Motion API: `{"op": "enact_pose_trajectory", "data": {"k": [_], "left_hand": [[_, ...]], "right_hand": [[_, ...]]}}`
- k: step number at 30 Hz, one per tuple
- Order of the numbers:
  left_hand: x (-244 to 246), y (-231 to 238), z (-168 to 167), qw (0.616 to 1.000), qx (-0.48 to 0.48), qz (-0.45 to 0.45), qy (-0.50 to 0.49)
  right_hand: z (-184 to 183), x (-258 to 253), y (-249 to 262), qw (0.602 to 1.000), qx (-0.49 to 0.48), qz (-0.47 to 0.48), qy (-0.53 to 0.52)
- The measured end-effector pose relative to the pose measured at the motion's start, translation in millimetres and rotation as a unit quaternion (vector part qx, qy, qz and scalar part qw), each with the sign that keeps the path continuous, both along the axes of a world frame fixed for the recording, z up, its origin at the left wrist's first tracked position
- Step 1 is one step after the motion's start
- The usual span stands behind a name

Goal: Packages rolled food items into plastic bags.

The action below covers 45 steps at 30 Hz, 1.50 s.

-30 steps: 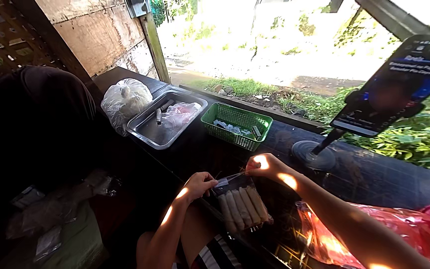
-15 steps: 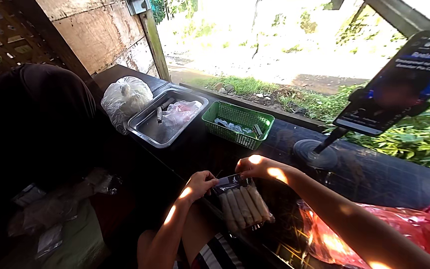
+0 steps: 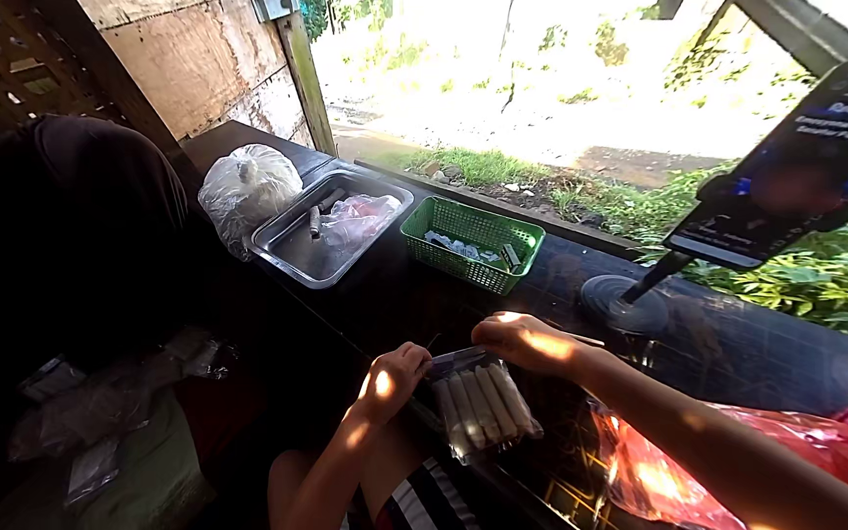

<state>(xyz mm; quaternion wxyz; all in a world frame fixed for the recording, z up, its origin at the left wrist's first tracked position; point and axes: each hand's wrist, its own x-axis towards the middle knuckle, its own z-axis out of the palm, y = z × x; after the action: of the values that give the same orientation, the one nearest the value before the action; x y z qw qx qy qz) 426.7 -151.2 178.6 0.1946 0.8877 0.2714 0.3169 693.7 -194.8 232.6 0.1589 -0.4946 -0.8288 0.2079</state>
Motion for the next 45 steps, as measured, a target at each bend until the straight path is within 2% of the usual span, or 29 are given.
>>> {"op": "enact_pose_trajectory", "data": {"k": [2,6,11,14,16,18,19,21,23,28,31,32,34,37,39,41,42,43,45], "left_hand": [[-2.3,3.4,-9.2,0.996,0.09,-0.022,-0.006],[-9.0,5.7,-14.3,0.978,0.201,-0.051,0.001],[-19.4,7.0,-12.1,0.966,0.245,-0.081,0.031],[-19.3,4.7,-9.2,0.982,0.176,-0.058,0.019],[-14.6,-2.0,5.7,0.998,0.031,-0.002,0.056],[-6.3,-2.5,32.5,0.974,-0.158,0.032,0.156],[-1.9,1.0,43.3,0.953,-0.222,0.032,0.205],[5.4,8.7,57.3,0.915,-0.289,0.02,0.279],[9.8,13.3,62.8,0.896,-0.318,0.006,0.309],[11.4,16.6,63.6,0.889,-0.342,0.005,0.304],[10.3,16.8,62.7,0.89,-0.344,0.004,0.3],[10.2,17.0,62.6,0.89,-0.345,0.003,0.3],[10.2,18.2,62.4,0.888,-0.347,0.0,0.301],[9.0,19.6,61.2,0.888,-0.352,-0.003,0.295],[8.2,19.7,59.7,0.889,-0.357,-0.004,0.287],[7.3,19.2,59.8,0.89,-0.361,-0.003,0.278],[6.7,18.9,59.9,0.891,-0.362,-0.002,0.274],[6.4,18.3,59.8,0.891,-0.361,0.0,0.273],[6.2,17.2,59.8,0.891,-0.362,0.005,0.273]], "right_hand": [[-9.1,0.4,-5.4,0.998,0.062,0.026,-0.014],[-15.2,-3.2,-14.8,0.988,0.123,0.052,-0.073],[-17.6,-7.3,-22.7,0.968,0.193,0.066,-0.145],[-21.8,-7.4,-24.2,0.956,0.235,0.071,-0.162],[-23.9,-7.6,-24.4,0.949,0.26,0.071,-0.162],[-25.7,-8.1,-24.8,0.944,0.279,0.071,-0.164],[-25.8,-8.6,-25.0,0.943,0.28,0.072,-0.167],[-24.5,-9.7,-25.0,0.94,0.285,0.07,-0.172],[-22.9,-10.5,-26.1,0.94,0.281,0.064,-0.182],[-19.9,-3.7,-28.8,0.946,0.267,0.038,-0.18],[-12.8,11.8,-40.0,0.958,0.242,-0.071,-0.135],[-11.6,19.2,-43.1,0.959,0.216,-0.121,-0.135],[-7.7,32.8,-47.1,0.96,0.102,-0.211,-0.153],[-13.1,48.0,-46.2,0.949,-0.027,-0.259,-0.179],[-11.5,48.1,-44.7,0.953,-0.053,-0.271,-0.125],[3.0,33.6,-41.3,0.941,-0.075,-0.323,0.068],[11.0,20.4,-37.4,0.907,-0.088,-0.356,0.207],[18.7,5.9,-30.8,0.855,-0.103,-0.381,0.336],[35.4,-24.1,-14.9,0.732,-0.153,-0.382,0.543]]}}
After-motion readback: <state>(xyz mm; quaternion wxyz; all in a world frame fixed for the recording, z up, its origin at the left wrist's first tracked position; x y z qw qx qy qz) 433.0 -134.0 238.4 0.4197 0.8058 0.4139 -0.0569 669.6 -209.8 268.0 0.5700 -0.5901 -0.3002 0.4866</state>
